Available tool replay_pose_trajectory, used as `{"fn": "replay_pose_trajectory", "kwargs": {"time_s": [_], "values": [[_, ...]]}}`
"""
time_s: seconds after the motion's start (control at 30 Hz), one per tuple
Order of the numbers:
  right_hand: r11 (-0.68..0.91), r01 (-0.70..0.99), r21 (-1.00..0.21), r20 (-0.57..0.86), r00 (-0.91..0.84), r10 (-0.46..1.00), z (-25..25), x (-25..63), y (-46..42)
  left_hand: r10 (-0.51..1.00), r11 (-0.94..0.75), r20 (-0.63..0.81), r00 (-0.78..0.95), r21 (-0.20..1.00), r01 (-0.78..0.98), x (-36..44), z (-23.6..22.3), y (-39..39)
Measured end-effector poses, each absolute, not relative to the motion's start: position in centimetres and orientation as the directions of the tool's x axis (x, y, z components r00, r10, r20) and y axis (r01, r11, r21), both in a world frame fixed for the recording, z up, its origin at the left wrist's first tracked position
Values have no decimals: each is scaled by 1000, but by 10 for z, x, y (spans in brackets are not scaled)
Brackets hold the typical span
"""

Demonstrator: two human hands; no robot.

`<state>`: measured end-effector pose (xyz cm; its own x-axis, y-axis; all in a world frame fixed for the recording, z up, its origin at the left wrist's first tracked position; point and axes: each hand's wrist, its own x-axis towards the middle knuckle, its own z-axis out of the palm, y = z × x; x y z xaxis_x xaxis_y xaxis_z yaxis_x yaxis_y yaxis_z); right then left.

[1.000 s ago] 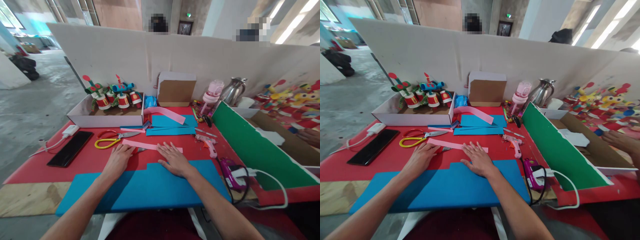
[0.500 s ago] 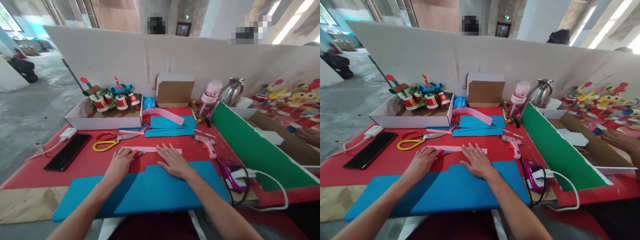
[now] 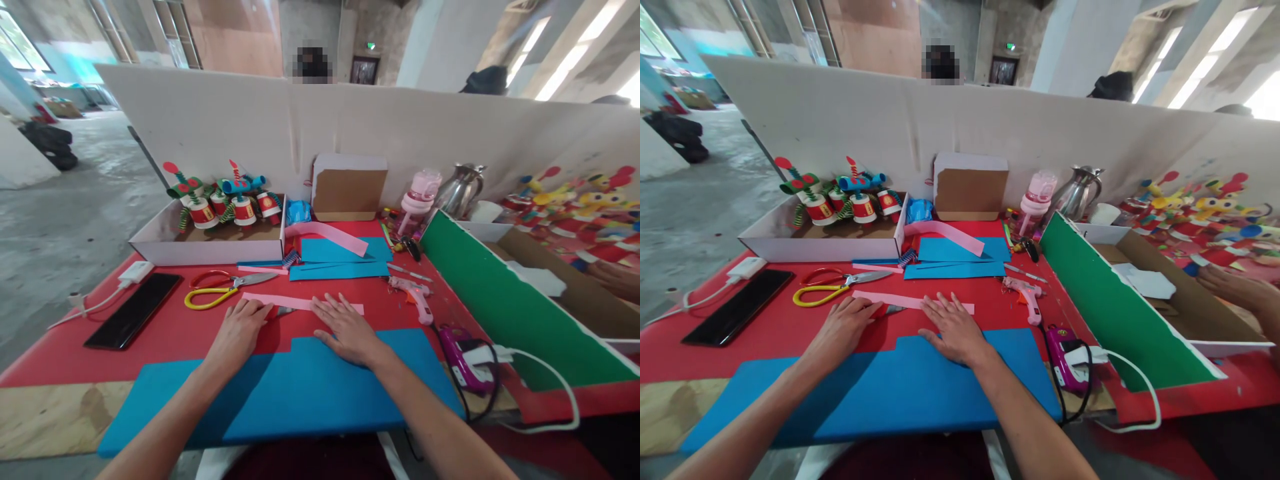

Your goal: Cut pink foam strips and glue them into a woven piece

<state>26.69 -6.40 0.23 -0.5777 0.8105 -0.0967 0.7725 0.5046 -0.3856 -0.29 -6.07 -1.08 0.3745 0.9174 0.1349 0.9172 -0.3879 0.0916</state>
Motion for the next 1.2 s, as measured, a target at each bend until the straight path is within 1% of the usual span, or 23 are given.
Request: {"fn": "replay_pose_trajectory", "kwargs": {"time_s": [0.43,0.53,0.73,0.8,1.0,1.07,1.2], "values": [[500,778,-381,-112,-575,810,4,266,-64,912,-402,129,390,89,911,5,-9,-62],[508,771,-384,-95,-581,809,3,266,-64,914,-398,120,386,90,913,9,-8,-63],[501,776,-383,-102,-575,812,3,264,-64,911,-410,97,400,122,904,15,-8,-62],[494,773,-397,-109,-574,811,4,265,-64,908,-416,105,405,128,900,16,-9,-61],[434,746,-505,-107,-553,827,8,291,-65,903,-425,125,412,108,899,16,-9,-60],[428,760,-488,-119,-544,831,7,299,-68,900,-429,129,416,106,897,17,-9,-60],[460,791,-403,-140,-550,823,2,301,-71,901,-426,139,410,118,897,21,-7,-60]]}}
